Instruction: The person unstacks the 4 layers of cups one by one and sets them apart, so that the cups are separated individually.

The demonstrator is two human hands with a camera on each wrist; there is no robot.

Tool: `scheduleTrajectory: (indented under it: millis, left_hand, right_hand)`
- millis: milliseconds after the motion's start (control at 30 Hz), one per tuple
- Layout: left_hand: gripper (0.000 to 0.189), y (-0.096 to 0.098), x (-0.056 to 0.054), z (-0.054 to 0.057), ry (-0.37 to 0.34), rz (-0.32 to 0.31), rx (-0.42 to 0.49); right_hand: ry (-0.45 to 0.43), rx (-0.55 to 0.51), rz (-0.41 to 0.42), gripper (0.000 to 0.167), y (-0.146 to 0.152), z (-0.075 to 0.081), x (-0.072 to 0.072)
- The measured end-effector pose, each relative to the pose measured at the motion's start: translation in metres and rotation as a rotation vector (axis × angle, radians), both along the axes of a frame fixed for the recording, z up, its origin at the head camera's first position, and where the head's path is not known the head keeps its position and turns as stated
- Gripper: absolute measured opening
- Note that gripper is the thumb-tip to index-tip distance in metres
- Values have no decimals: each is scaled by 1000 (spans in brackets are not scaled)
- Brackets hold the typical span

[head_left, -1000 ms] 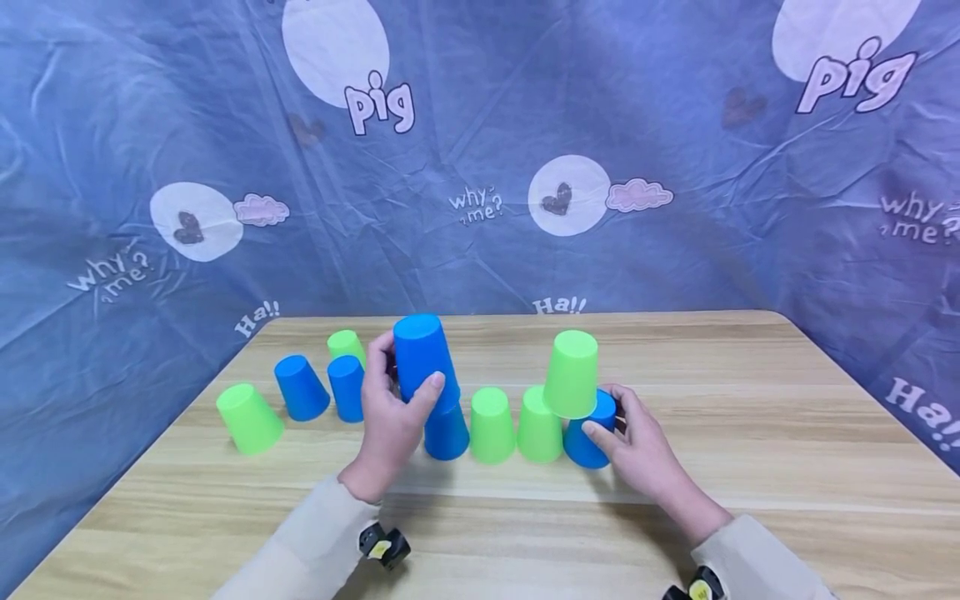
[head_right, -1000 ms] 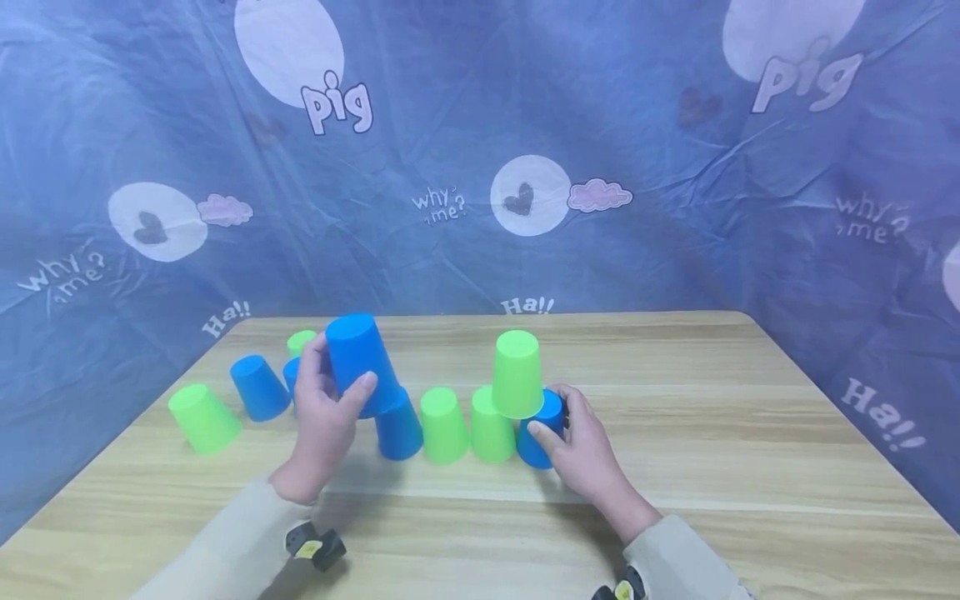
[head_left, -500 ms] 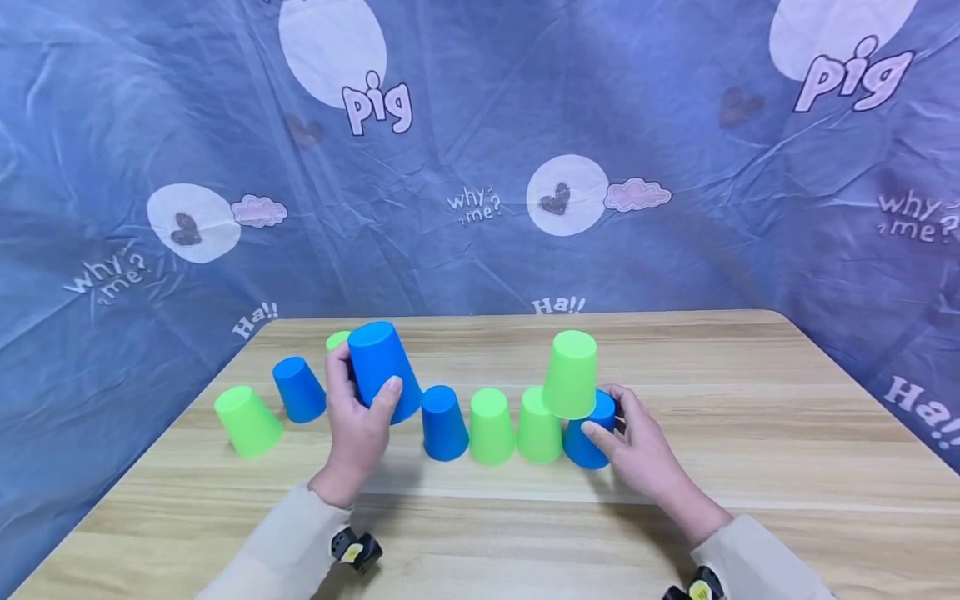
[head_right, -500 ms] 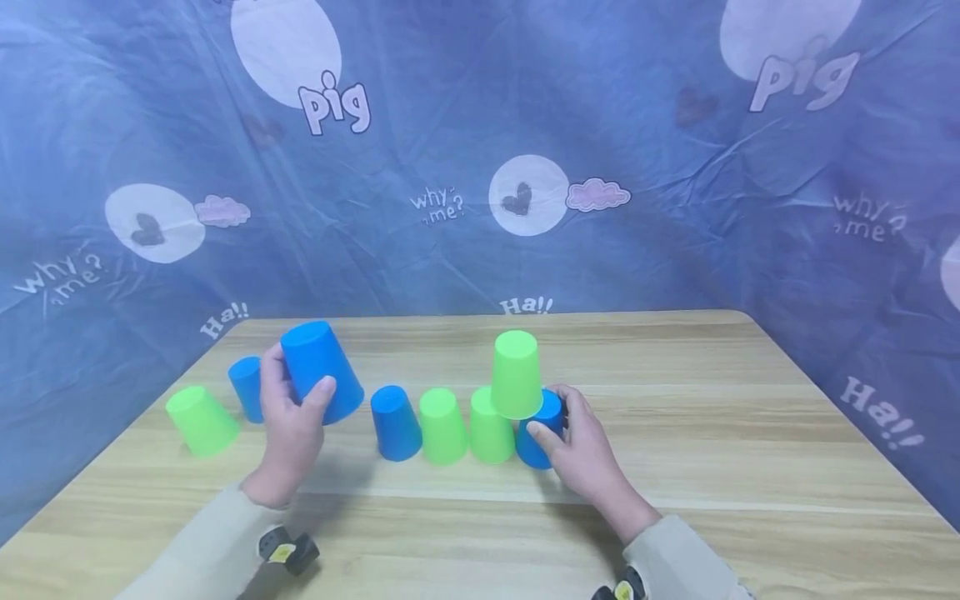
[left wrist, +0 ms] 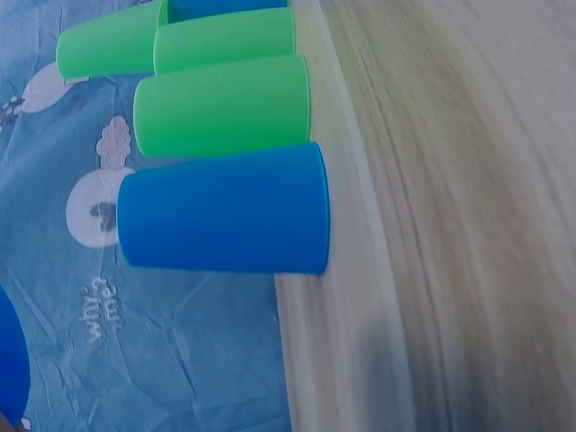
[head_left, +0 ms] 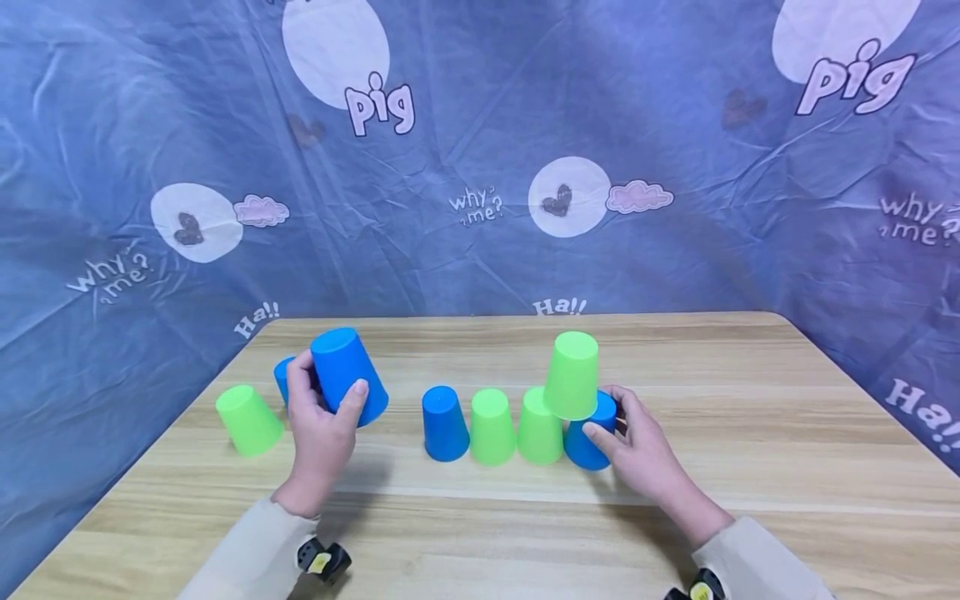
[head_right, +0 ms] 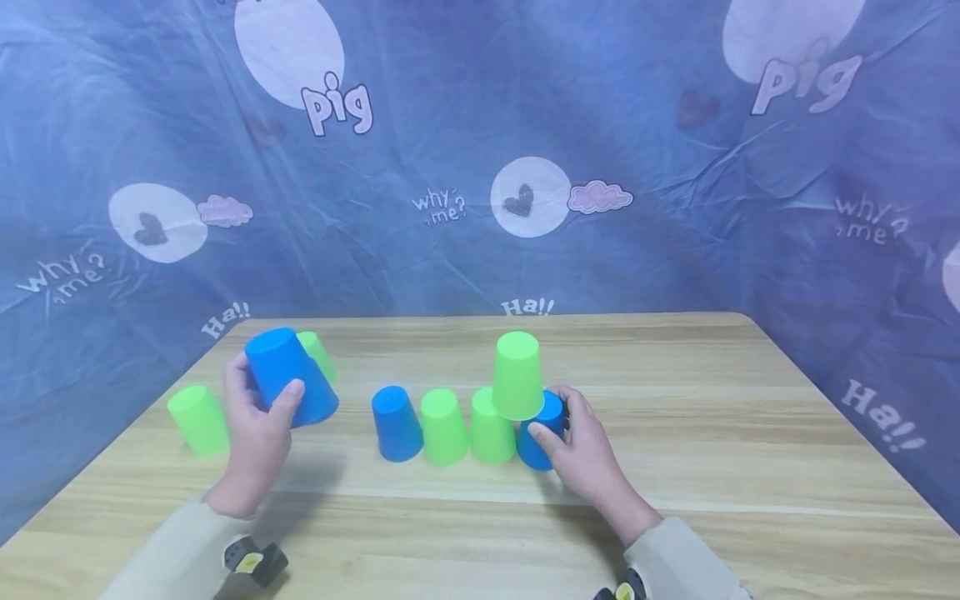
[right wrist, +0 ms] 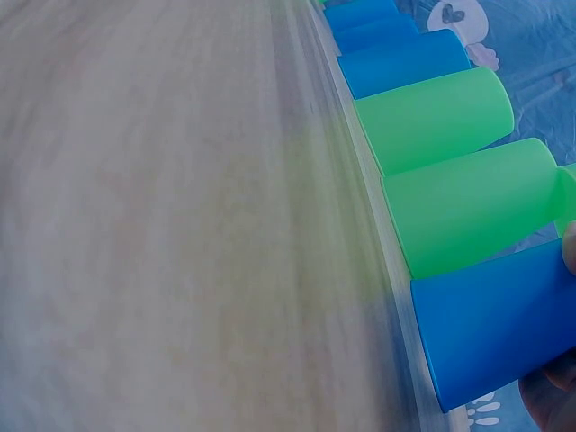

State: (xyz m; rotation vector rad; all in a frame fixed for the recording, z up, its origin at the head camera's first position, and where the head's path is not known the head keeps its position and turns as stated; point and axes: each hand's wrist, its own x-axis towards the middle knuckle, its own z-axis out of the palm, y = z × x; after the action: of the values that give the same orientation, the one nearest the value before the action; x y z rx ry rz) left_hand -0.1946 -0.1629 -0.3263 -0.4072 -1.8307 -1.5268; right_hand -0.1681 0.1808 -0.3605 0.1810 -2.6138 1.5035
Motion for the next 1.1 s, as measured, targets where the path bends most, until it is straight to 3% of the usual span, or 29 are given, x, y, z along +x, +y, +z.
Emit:
scheduleTrajectory:
  millis: [533,800,1100]
  left_hand:
    - [59,-24,9,-3,-326,188,40]
    - [64,-37,10,-7,-443,203,51]
    - [66,-45,11,-13,-516,231,2]
  right_hand:
    - [-7,3,-4,53,0,-3,-2]
    - [-7,3,-3,52,0,-2,-2]
    - [-6,2,-4,53,1,-3,-3]
